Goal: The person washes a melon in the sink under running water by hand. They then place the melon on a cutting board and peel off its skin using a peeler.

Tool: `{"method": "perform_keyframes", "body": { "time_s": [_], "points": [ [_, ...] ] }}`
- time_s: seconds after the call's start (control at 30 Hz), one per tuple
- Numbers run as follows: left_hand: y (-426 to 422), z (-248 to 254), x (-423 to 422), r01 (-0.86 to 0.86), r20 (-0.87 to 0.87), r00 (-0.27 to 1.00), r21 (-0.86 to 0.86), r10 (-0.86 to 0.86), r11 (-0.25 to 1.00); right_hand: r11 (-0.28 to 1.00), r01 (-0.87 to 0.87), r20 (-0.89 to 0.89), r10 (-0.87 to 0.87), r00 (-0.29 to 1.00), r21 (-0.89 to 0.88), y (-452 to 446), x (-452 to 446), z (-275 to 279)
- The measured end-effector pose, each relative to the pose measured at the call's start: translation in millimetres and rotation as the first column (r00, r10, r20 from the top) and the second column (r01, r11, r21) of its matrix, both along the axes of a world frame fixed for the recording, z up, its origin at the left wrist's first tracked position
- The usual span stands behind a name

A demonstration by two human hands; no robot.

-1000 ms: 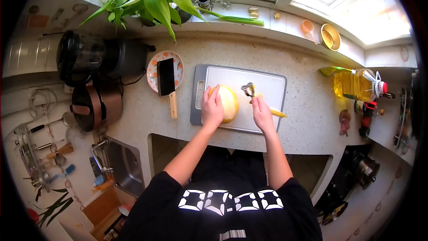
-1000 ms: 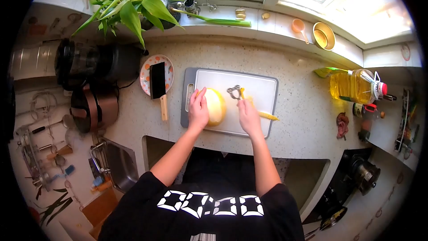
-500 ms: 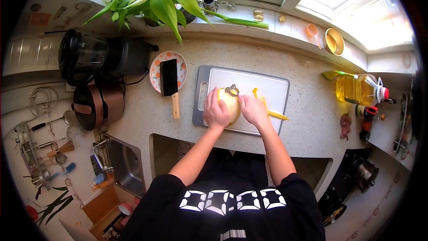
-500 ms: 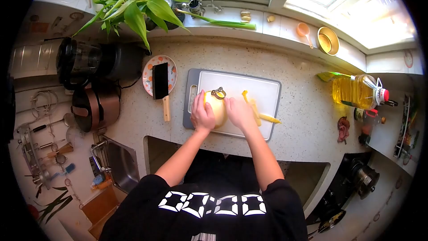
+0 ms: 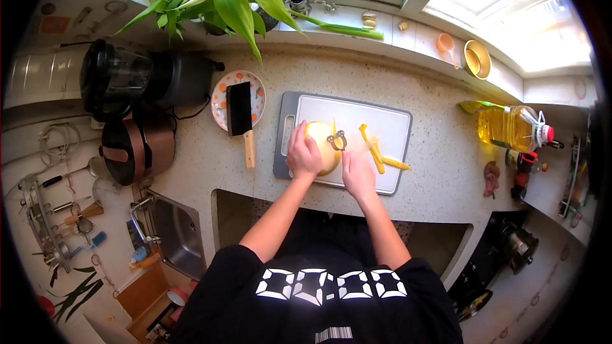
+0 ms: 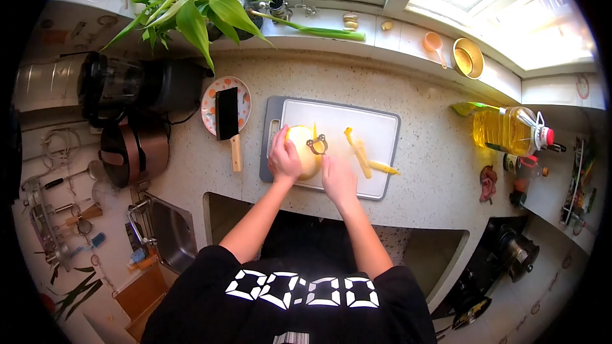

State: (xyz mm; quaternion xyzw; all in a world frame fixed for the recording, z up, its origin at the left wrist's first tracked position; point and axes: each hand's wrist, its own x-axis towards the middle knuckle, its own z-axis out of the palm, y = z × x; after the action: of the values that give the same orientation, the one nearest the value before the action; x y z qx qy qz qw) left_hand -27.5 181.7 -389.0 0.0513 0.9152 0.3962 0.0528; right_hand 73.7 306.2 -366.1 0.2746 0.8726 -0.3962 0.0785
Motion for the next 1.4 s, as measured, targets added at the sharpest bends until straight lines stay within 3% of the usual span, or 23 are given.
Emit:
{"method": "perform_keyframes", "body": {
  "time_s": [0.1,0.4,1.4],
  "points": [
    [1.1,0.9,-1.1,-0.013,0.011,1.000,-0.002,0.013,1.000,0.997,0.080,0.084,-0.078,0.993,-0.023,-13.9,10.6,-5.2],
    [-2.3,-1.8,-1.6,-0.036,0.056,0.998,-0.002,0.036,0.999,0.974,0.222,0.058,-0.219,0.974,-0.047,-46.7,30.6,-7.3],
    [8.1,5.1,-13.5,-0.107,0.117,0.987,-0.058,0.113,0.993,0.964,0.260,-0.021,-0.261,0.965,-0.048,-89.4,81.4,-46.4]
  ]
}}
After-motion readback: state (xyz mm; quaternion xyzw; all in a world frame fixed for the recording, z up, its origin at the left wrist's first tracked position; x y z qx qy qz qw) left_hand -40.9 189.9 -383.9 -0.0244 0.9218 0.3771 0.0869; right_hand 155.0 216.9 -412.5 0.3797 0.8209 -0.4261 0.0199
